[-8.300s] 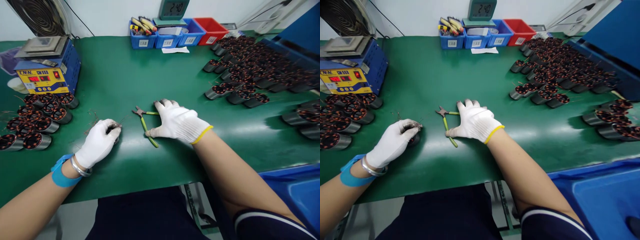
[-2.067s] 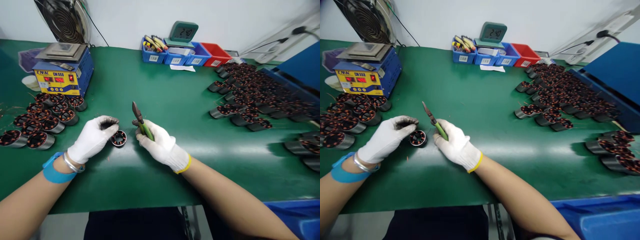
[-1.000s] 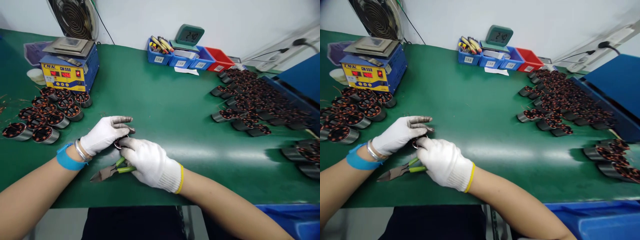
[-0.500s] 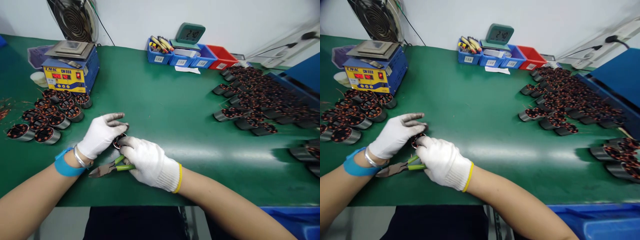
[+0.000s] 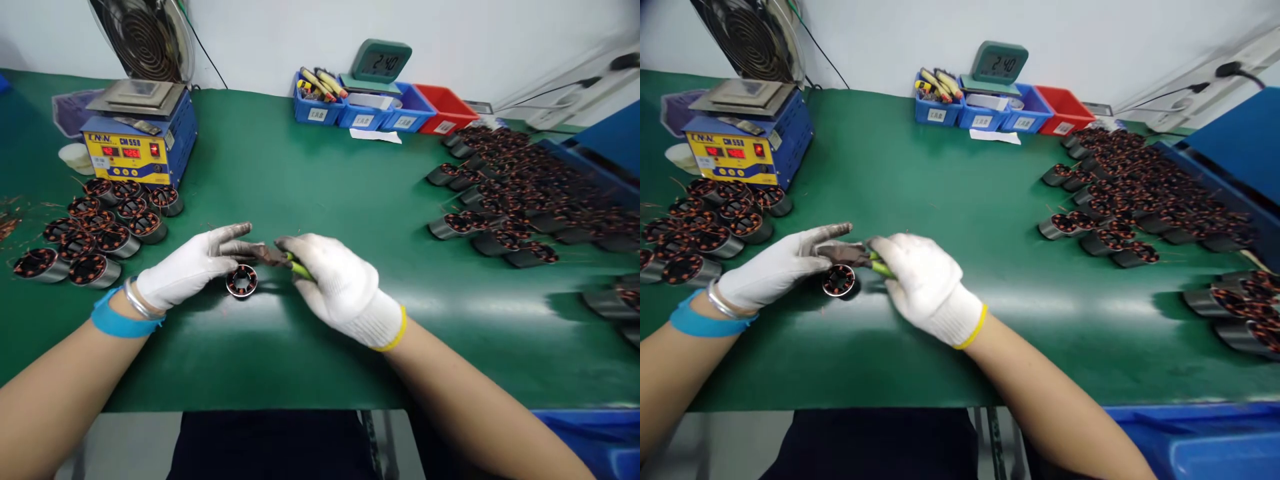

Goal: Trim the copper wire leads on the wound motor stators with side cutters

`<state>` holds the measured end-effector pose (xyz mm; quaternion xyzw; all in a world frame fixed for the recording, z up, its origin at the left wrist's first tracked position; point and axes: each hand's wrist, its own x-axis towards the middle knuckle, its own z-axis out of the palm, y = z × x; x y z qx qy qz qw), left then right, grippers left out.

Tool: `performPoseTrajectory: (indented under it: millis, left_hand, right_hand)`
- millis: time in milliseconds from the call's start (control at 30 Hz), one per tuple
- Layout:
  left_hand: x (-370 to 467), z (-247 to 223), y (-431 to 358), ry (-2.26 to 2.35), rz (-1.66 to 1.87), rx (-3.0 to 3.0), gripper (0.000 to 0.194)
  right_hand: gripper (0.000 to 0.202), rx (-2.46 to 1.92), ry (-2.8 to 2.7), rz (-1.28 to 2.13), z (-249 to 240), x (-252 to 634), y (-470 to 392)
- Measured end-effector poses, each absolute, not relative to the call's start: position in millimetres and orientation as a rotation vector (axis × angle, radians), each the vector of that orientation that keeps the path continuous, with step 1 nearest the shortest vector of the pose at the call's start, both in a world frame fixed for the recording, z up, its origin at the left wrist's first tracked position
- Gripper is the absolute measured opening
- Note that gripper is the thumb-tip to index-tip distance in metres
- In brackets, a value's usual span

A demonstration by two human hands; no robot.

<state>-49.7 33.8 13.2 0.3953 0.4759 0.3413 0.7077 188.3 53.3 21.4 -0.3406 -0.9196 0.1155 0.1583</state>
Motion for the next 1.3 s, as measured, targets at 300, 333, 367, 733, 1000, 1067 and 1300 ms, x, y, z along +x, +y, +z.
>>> performPoseTrajectory:
  millis: [300,333,367,733,1000,1067,1300]
  left_hand:
    - [-48,11,33,1.080,0.773,0.912,0.081]
    - [-49,10,33,1.068,0.774,0.931,0.080]
    - [-50,9,33,1.060,0.773,0.950,0.079]
    - [-47,9,31,1.065,0.782,1.050,0.070]
    - [-48,7,32,1.068,0.785,1.055,0.071]
    - [-48,6,32,1.059,0.787,1.048,0.069]
    - [-46,7,32,1.008,0.777,1.024,0.073]
  right_hand:
    - [0.040,-1.638,-3.026,-0.149,35,180,62]
    - [0.042,-1.693,-3.033,-0.159,38,177,59]
    - [0.044,-1.734,-3.036,-0.173,40,174,57]
    - [0.047,-1.974,-2.940,-0.182,54,152,45]
    - [0.035,-1.870,-2.995,-0.241,54,146,45]
    - [0.031,-1.846,-3.015,-0.248,53,147,45]
    - [0.031,-1.758,-3.056,-0.322,47,156,51]
